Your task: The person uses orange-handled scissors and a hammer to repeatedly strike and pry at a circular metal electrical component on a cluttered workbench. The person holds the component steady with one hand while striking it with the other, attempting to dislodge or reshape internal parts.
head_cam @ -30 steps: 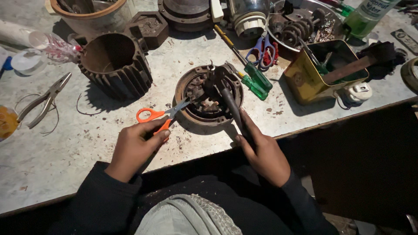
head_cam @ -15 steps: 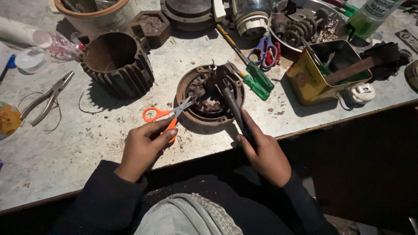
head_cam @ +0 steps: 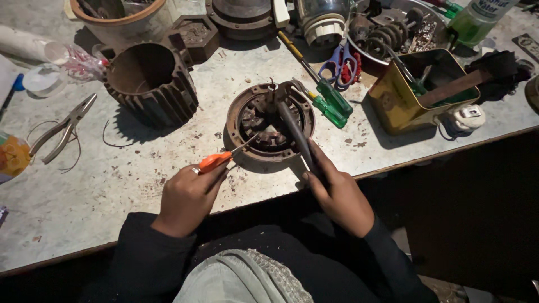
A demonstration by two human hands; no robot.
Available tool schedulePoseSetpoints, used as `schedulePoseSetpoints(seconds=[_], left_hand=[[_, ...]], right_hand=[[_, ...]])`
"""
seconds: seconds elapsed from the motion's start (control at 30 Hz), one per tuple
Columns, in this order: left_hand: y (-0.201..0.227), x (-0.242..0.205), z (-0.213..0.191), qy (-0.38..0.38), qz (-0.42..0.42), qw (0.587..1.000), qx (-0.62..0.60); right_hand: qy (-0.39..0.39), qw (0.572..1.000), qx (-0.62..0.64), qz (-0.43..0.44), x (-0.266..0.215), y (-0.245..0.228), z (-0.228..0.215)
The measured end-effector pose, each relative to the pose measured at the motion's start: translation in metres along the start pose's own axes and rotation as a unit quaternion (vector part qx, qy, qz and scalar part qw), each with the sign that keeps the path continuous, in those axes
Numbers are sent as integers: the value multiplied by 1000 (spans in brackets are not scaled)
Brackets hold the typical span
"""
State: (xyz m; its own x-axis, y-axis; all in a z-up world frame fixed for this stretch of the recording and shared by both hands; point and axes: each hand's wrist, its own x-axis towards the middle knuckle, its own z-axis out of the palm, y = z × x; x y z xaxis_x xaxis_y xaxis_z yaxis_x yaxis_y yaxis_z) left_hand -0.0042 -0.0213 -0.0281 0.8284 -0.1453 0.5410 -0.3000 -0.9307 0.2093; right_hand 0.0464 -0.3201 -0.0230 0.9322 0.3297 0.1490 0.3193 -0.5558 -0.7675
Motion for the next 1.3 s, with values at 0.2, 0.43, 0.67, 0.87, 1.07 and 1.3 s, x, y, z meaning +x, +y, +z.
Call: schedulePoseSetpoints(seconds=[0.2, 0.43, 0.67, 0.87, 1.07, 1.3], left_hand=[[-5, 11, -3, -23, -80, 995, -58], [-19, 33, -17, -40, -110, 990, -75], [-52, 54, -8, -41, -15, 999, 3], [-68, 56, -4, 6, 168, 986, -1], [-54, 52, -3, -47, 36, 991, -118], [-38, 35, 6, -149, -203, 922, -293]], right_hand=[[-6, 1000, -14, 24, -2, -4, 3], [-8, 998, -31, 49, -7, -15, 4], [-17, 999, -8, 33, -7, -11, -1], [-21, 1000, 0, 19, -4, -4, -3], [-26, 999, 2, 44, -3, -6, -1], [-34, 998, 21, 55, -2, -15, 7]])
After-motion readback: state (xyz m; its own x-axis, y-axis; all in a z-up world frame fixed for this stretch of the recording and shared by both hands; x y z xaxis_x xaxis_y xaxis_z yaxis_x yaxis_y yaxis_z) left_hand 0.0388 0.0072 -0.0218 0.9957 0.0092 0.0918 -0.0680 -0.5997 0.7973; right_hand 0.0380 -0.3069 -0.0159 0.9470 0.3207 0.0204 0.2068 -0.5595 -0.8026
